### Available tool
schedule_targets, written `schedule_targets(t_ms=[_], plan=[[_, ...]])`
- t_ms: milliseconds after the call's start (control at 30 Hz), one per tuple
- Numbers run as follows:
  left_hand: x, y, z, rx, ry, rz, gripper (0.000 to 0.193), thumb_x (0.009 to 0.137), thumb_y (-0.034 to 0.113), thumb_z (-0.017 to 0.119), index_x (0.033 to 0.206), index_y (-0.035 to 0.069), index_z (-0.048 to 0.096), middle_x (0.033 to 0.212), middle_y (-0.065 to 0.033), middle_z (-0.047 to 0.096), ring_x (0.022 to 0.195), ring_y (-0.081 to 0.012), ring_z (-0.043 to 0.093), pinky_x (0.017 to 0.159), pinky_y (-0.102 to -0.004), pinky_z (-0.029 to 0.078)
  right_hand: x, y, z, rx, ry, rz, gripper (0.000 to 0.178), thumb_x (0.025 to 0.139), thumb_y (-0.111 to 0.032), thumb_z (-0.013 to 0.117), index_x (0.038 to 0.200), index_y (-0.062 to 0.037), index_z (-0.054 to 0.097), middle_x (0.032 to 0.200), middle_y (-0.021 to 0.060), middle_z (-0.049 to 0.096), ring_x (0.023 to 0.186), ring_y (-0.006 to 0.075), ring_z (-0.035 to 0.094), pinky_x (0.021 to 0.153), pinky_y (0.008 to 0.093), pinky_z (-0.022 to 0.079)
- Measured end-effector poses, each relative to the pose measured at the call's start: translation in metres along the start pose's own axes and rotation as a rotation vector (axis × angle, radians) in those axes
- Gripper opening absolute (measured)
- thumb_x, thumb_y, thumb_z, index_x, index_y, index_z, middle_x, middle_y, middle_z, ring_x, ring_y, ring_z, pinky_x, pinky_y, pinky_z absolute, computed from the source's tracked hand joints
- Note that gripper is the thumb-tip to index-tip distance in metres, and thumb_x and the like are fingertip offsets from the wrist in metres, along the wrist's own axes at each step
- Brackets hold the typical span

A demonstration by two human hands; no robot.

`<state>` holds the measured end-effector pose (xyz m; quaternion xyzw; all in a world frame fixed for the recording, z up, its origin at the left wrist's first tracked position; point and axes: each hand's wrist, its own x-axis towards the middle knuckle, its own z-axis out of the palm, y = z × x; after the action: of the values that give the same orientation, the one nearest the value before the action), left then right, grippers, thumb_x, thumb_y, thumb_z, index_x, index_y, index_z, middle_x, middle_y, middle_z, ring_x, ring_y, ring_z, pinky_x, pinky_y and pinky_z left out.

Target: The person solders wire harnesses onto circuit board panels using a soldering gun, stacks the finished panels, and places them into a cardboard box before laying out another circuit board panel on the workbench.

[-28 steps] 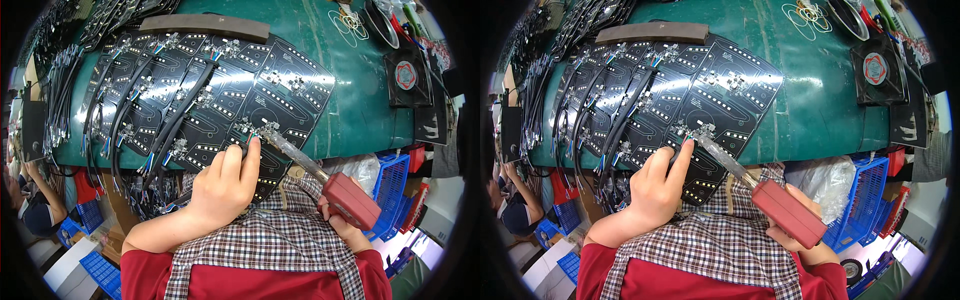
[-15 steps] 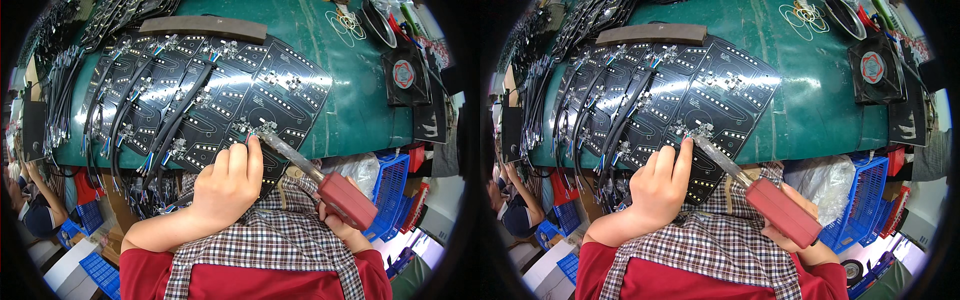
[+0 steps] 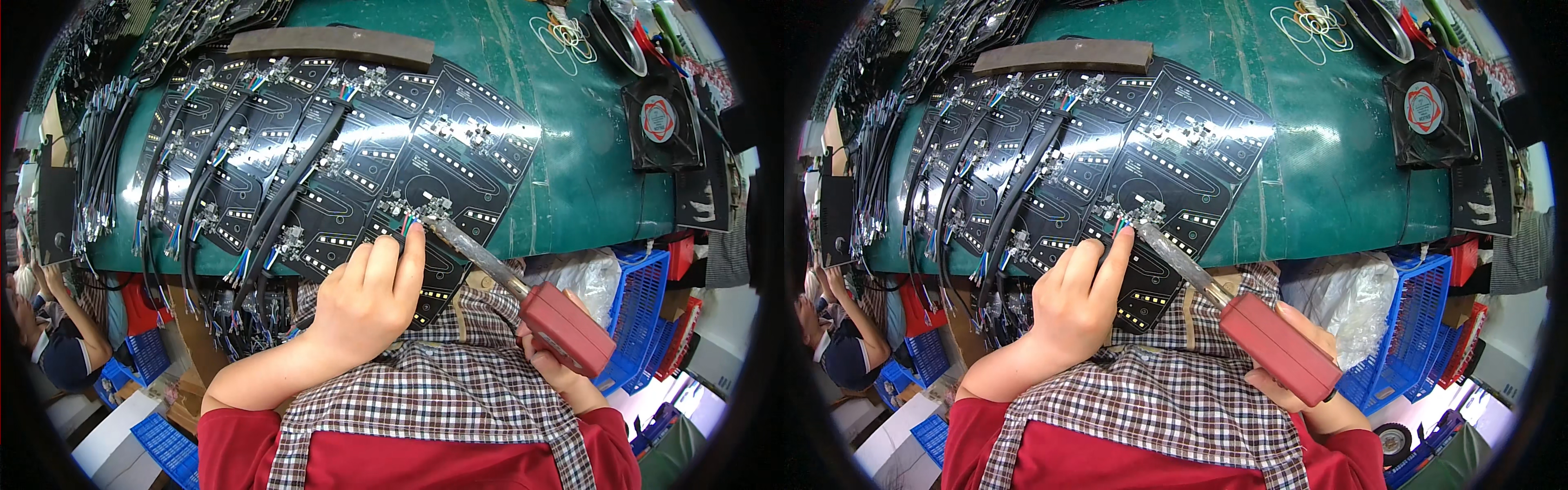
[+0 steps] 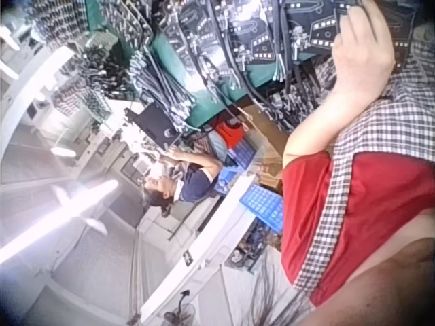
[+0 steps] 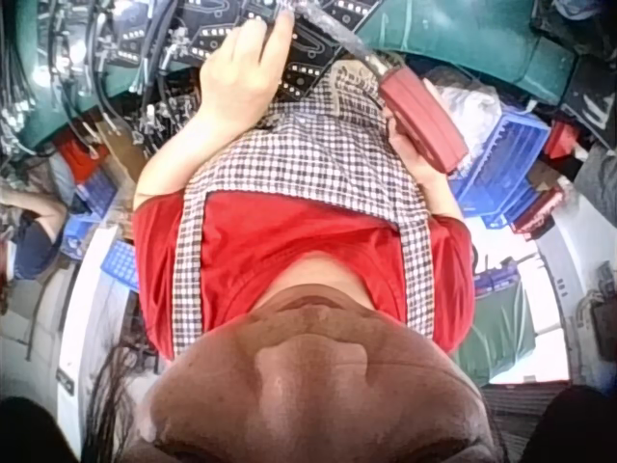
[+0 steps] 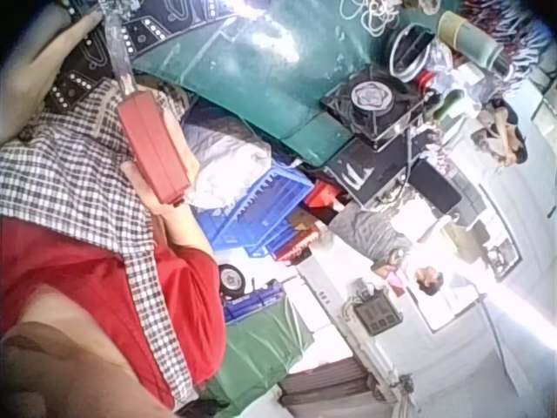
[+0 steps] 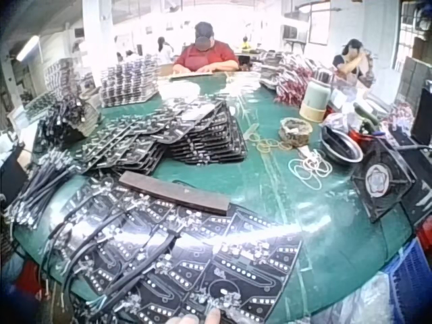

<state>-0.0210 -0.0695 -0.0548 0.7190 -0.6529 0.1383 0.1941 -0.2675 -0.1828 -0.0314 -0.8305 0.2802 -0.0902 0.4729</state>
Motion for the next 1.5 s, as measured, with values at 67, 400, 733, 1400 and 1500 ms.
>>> schedule_targets(t_ms=[67,400,733,1400,1500], plan=[[0.002,0.0,-0.002,0.016,-0.031,0.0,0.041,0.063,0.006,0.053,0.102,-0.003,0.058,0.072,-0.004,0.045,0.057,-0.0117,0.045,0.042,-0.0194,0.036,0.005,-0.003,0.0,-0.284,0.031,-0.22,0.026,0.076,-0.022,0.06,0.092,-0.0018,0.056,0.081,0.0081,0.058,0.063,0.0179,0.054,0.07,0.0317,0.044],[0.008,0.004,-0.007,0.137,-0.07,0.03,0.034,0.065,0.008,0.054,0.097,-0.004,0.057,0.067,-0.0019,0.044,0.057,-0.0117,0.046,0.04,-0.0188,0.033,-0.008,-0.005,0.007,0.202,0.087,0.243,0.047,0.066,-0.03,0.072,0.099,0.0002,0.058,0.097,0.0139,0.058,0.087,0.0265,0.06,0.075,0.033,0.048],[0.017,-0.061,-0.049,-0.06,-0.203,-0.354,0.027,0.071,0.025,0.063,0.092,0.009,0.058,0.078,-0.0075,0.053,0.075,-0.0223,0.055,0.06,-0.0338,0.047,0.018,-0.001,0.014,0.59,0.464,0.005,0.055,0.082,-0.033,0.055,0.118,0.0035,0.034,0.105,0.014,0.045,0.055,0.0118,0.045,0.045,0.0215,0.038],[0.003,-0.35,-0.128,-0.211,0.574,-0.606,0.025,0.073,0.008,0.066,0.097,0.005,0.059,0.071,0.0031,0.051,0.055,-0.0035,0.043,0.046,-0.0174,0.033,0.026,0.011,0.001,0.698,0.47,-0.05,0.051,0.084,-0.026,0.054,0.122,0.0007,0.032,0.103,0.0167,0.048,0.061,0.0124,0.046,0.046,0.0209,0.038],[0.046,-0.307,-0.149,-0.478,0.621,-0.668,0.023,0.074,0.009,0.067,0.096,0.006,0.059,0.068,0.0051,0.047,0.051,-0.0004,0.036,0.042,-0.0161,0.026,0.031,0.008,-0.006,0.703,0.482,-0.011,0.054,0.082,-0.026,0.057,0.123,-0.0001,0.032,0.103,0.0185,0.049,0.068,0.0142,0.049,0.046,0.0227,0.042]])
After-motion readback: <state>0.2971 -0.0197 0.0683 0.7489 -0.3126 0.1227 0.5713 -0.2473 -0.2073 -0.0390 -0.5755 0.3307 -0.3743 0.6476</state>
